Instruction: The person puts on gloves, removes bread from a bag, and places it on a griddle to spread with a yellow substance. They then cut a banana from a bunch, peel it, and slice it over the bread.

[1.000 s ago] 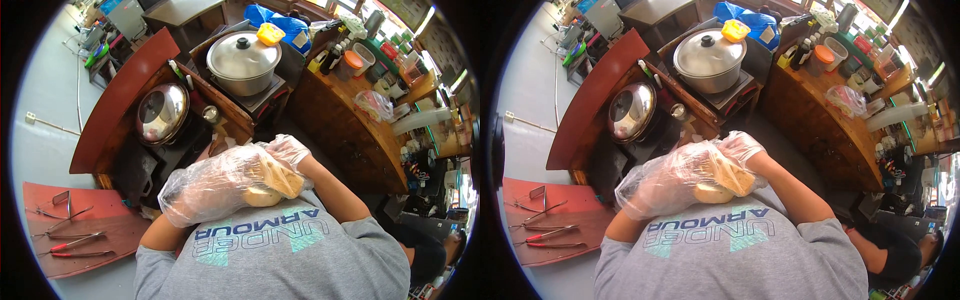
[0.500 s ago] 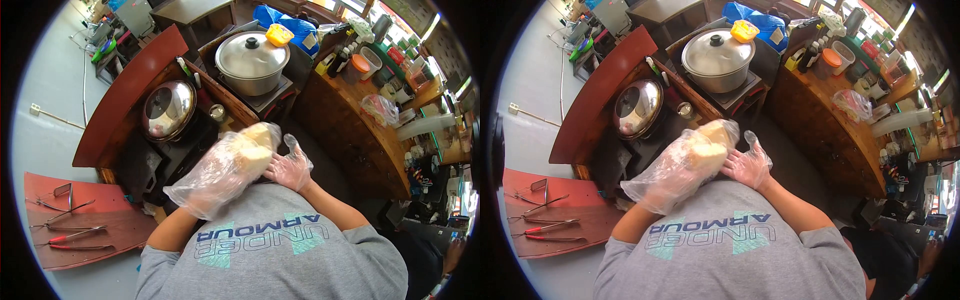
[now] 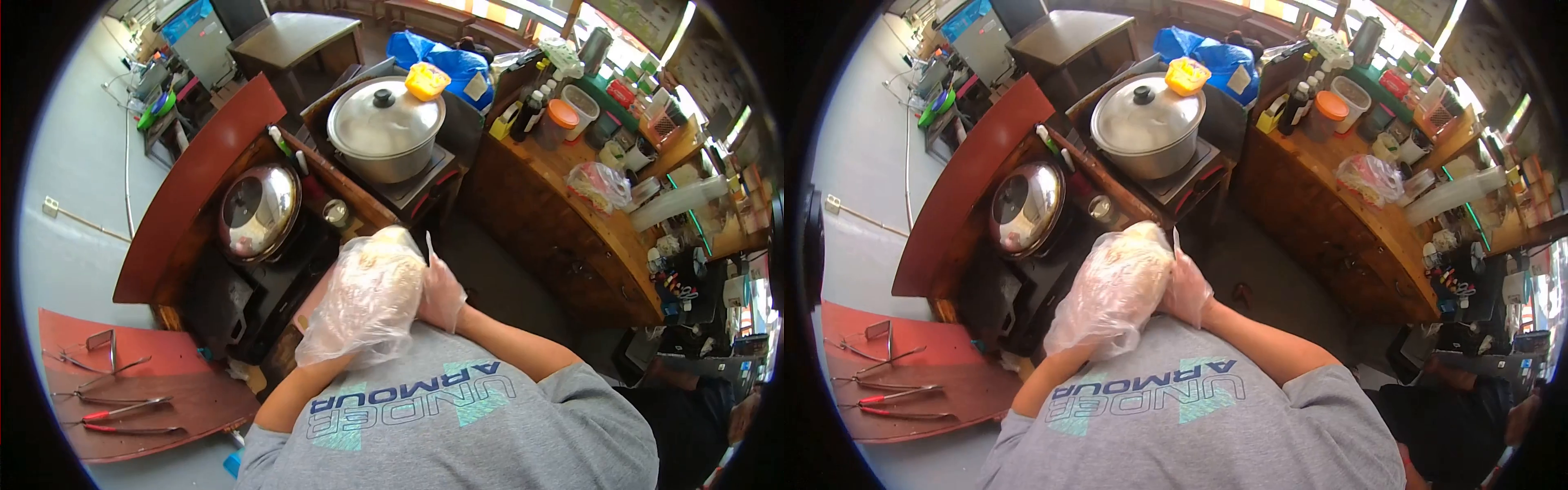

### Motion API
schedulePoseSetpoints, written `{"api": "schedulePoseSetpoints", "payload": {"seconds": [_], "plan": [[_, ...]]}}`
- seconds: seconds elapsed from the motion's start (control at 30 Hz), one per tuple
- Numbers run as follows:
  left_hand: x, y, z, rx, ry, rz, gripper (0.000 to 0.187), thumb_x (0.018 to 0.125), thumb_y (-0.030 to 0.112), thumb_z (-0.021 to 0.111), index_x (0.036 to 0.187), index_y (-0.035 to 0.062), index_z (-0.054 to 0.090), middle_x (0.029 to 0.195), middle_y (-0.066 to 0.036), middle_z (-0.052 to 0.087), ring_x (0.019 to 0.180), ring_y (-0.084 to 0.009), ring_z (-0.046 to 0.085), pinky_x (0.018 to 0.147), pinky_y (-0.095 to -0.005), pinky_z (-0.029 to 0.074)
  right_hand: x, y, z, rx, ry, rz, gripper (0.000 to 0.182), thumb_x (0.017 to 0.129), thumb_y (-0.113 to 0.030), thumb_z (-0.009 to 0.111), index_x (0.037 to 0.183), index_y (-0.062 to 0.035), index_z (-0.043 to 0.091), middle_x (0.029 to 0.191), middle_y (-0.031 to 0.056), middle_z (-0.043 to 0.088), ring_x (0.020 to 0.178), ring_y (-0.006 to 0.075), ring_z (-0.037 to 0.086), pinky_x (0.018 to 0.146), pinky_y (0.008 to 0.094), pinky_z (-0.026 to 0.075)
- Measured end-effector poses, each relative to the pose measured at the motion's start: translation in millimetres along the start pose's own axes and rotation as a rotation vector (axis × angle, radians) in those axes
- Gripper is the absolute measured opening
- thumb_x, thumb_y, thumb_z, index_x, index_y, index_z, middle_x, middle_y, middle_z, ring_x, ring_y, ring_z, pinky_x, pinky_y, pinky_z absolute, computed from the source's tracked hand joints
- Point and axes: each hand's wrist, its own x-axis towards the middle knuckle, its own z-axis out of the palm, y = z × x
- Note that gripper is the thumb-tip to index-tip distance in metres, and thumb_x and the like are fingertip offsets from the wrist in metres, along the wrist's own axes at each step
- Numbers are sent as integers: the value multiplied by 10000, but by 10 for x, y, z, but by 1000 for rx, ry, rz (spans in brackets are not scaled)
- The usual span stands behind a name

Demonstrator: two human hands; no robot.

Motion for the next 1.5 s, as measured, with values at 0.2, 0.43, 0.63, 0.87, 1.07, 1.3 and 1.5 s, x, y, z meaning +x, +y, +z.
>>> {"api": "schedulePoseSetpoints", "payload": {"seconds": [0.2,0.43,0.63,0.87,1.07,1.3,1.5], "plan": [[236,41,25,-58,126,0,405,980,242,619,1347,73,611,1343,-189,610,1276,-367,544,1119,-466,403,53,-119,344,1403,137,335,688,1066,-247,581,1623,-87,210,1512,69,473,1346,209,528,1138,438,454],[548,138,149,-96,370,-62,346,946,208,662,1257,58,683,1240,-193,681,1181,-384,619,1056,-468,470,247,87,262,1825,343,770,356,1079,-293,539,1373,-91,536,1283,92,641,1159,225,652,1025,395,536],[524,208,-72,-21,422,125,358,858,195,758,1153,-3,716,1169,-215,709,1066,-398,679,948,-487,539,330,253,58,1898,472,654,377,1066,-312,599,1380,-112,540,1297,56,645,1211,211,637,1039,388,526],[112,410,-562,113,582,124,673,764,65,839,1371,-63,578,1194,-248,678,1075,-413,672,962,-476,537,392,379,-91,1875,566,650,314,1100,-255,523,1367,-92,554,1317,59,639,1216,235,634,1069,409,515],[-280,-265,-604,-1033,853,-168,875,807,100,870,1530,-62,404,1329,-175,649,1237,-281,649,1088,-419,508,316,455,-275,1855,547,678,527,1110,-432,417,1490,-71,466,1441,128,577,1337,324,563,1175,495,440],[-1092,-1556,-148,-2297,766,610,616,1100,408,505,1623,127,338,1461,-160,547,1356,-392,537,1046,-558,550,-26,757,-128,1801,419,602,529,1085,-478,482,1438,-85,510,1374,114,606,1258,318,608,1114,507,490],[-1896,-2324,140,-2307,579,680,606,1100,513,452,1509,66,434,1367,-283,553,1226,-471,614,905,-621,602,-509,1039,-110,570,221,117,609,1053,-551,509,1462,-101,483,1430,123,570,1283,314,591,1105,512,498]]}}
